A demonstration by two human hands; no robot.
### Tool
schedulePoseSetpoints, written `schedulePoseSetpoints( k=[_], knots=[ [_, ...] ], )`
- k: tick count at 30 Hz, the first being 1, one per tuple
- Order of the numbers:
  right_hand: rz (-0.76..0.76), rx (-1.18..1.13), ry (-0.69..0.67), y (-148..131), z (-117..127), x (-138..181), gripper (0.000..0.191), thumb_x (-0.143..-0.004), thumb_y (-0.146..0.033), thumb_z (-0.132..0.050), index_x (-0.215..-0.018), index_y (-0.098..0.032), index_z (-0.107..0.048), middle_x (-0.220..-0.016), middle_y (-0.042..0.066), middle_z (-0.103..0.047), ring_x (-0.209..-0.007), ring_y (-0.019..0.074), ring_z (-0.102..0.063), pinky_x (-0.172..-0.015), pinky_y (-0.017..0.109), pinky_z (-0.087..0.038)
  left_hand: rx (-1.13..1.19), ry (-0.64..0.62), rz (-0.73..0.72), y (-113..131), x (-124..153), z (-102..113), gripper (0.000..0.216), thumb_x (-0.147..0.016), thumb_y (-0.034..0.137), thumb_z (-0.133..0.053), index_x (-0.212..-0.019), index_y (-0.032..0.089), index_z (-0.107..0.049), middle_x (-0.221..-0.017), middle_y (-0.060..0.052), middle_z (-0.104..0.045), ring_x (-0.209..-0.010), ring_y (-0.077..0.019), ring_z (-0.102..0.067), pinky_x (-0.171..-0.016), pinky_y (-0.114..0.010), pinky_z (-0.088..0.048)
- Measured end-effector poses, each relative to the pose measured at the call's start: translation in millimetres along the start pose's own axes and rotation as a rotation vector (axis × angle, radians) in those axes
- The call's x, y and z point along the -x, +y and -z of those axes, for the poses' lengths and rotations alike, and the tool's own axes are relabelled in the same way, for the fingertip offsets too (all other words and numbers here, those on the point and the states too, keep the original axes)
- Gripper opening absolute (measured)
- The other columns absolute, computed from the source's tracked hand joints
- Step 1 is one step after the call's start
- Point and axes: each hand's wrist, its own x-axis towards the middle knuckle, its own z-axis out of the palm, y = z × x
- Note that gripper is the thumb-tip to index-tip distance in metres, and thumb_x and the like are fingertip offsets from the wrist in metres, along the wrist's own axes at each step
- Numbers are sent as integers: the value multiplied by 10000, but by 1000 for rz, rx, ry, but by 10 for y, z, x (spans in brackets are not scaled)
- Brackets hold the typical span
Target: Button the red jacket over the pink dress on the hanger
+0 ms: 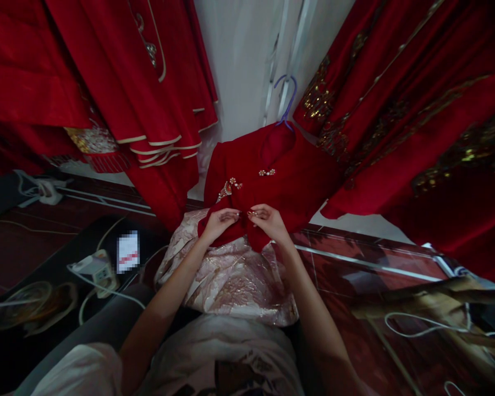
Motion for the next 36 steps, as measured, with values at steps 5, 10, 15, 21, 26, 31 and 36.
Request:
schedulePoseSetpoints(
  k=[5,10,15,21,26,31,36],
  knots=[
    [53,-236,-157,-107,-90,13,350,-679,-340,-759,-980,-191,-660,-862,24,-713,-804,144,-673,-775,289,-560,75,54,-6,-90,-12,-8,293,-672,231,-674,-951,144,-702,-918,-60,-742,-831,-165,-687,-857,-312,-524],
    [135,62,-35,234,-347,-43,219,-800,-317,-651,-972,-191,-703,-940,48,-727,-795,145,-684,-785,291,-563,143,168,16,-156,-27,-40,211,-594,201,-700,-796,139,-689,-798,-26,-731,-717,-141,-660,-765,-281,-527],
    [161,163,41,268,-335,-60,202,-824,-265,-606,-983,-199,-712,-936,45,-711,-757,136,-674,-722,263,-577,173,205,11,-147,-4,-69,236,-606,180,-707,-839,145,-701,-818,-32,-732,-752,-143,-668,-813,-302,-528],
    [193,264,124,192,-306,-23,207,-825,-199,-577,-981,-175,-710,-936,66,-657,-729,118,-642,-668,230,-580,184,185,-28,-115,31,-72,226,-656,219,-730,-866,136,-710,-851,-59,-734,-805,-151,-676,-873,-329,-522],
    [246,293,67,244,-289,-32,210,-828,-182,-577,-984,-171,-718,-918,62,-642,-748,121,-650,-684,229,-580,164,198,-3,-104,46,-110,259,-662,282,-762,-870,138,-711,-866,-61,-740,-801,-153,-683,-859,-327,-534],
    [251,332,50,273,-275,-38,225,-838,-175,-567,-1003,-166,-720,-934,64,-630,-710,113,-644,-706,245,-579,129,195,-12,-112,52,-130,278,-646,294,-778,-865,135,-710,-857,-63,-745,-783,-156,-691,-841,-328,-549],
    [274,350,76,315,-304,-35,214,-862,-216,-560,-1007,-171,-711,-921,63,-628,-728,124,-641,-702,251,-571,21,186,-44,-162,50,-96,242,-673,283,-749,-865,136,-726,-881,-85,-750,-797,-174,-704,-836,-337,-557]
  ],
)
